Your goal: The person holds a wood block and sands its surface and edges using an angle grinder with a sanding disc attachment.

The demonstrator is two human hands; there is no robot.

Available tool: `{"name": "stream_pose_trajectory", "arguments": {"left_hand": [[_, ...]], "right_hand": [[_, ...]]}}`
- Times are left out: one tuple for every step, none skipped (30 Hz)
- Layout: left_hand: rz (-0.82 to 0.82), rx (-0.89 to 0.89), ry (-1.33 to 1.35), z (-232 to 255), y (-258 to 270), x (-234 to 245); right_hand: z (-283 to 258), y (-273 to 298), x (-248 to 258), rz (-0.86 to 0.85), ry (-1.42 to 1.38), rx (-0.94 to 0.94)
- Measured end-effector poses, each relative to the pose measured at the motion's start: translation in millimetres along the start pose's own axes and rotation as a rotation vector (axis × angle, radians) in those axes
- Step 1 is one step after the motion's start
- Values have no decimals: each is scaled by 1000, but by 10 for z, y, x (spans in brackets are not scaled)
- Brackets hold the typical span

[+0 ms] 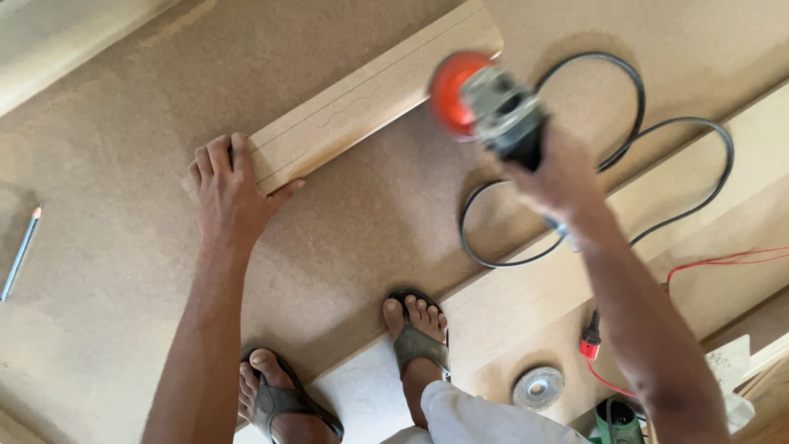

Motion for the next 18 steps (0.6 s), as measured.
{"name": "stream_pose_trajectory", "arguments": {"left_hand": [[2,-5,12,1,2,-2],[-1,-4,13,-3,12,-4],[7,-8,19,4,11,7],[15,-12,26,15,10,20],[13,-14,26,19,9,30],[-5,-8,45,16,5,29],[-21,4,61,-3,-6,41],[-20,8,58,-31,-50,72],[-102,16,58,-66,-118,26],[-183,24,59,-96,-178,-14],[-181,26,57,-131,-255,31],[-285,65,118,-193,-305,-11],[-392,101,179,-227,-299,-52],[-393,101,177,-224,-294,-5],[-415,132,186,-238,-312,12],[-437,162,196,-249,-331,19],[-441,162,196,-236,-318,33],[-416,149,215,-220,-317,65]], "right_hand": [[160,-98,132,56,-47,4],[327,-205,268,112,-93,7],[414,-318,441,176,-95,94],[480,-382,567,239,-97,182],[602,-408,587,239,-98,179],[766,-431,641,248,-142,106],[876,-473,669,252,-186,40],[882,-479,630,250,-188,44],[778,-408,608,293,-164,151],[649,-311,616,335,-140,259],[567,-249,567,335,-141,263],[432,-171,435,307,-194,282],[279,-75,294,277,-249,298],[143,-11,160,235,-199,264],[0,23,49,200,-149,234],[-151,65,-18,207,-152,237],[-317,131,-138,140,-140,291],[-441,178,-215,73,-128,345]]}}
Point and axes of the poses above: each hand's wrist, its own y-axis away from the middle knuckle, its own x-axis out of the back of the hand, z = x × y, the point moved 9 cm from there along -y, towards the middle knuckle, and after that the axes turned 7 degrees about -y, right-handed, at the moved point
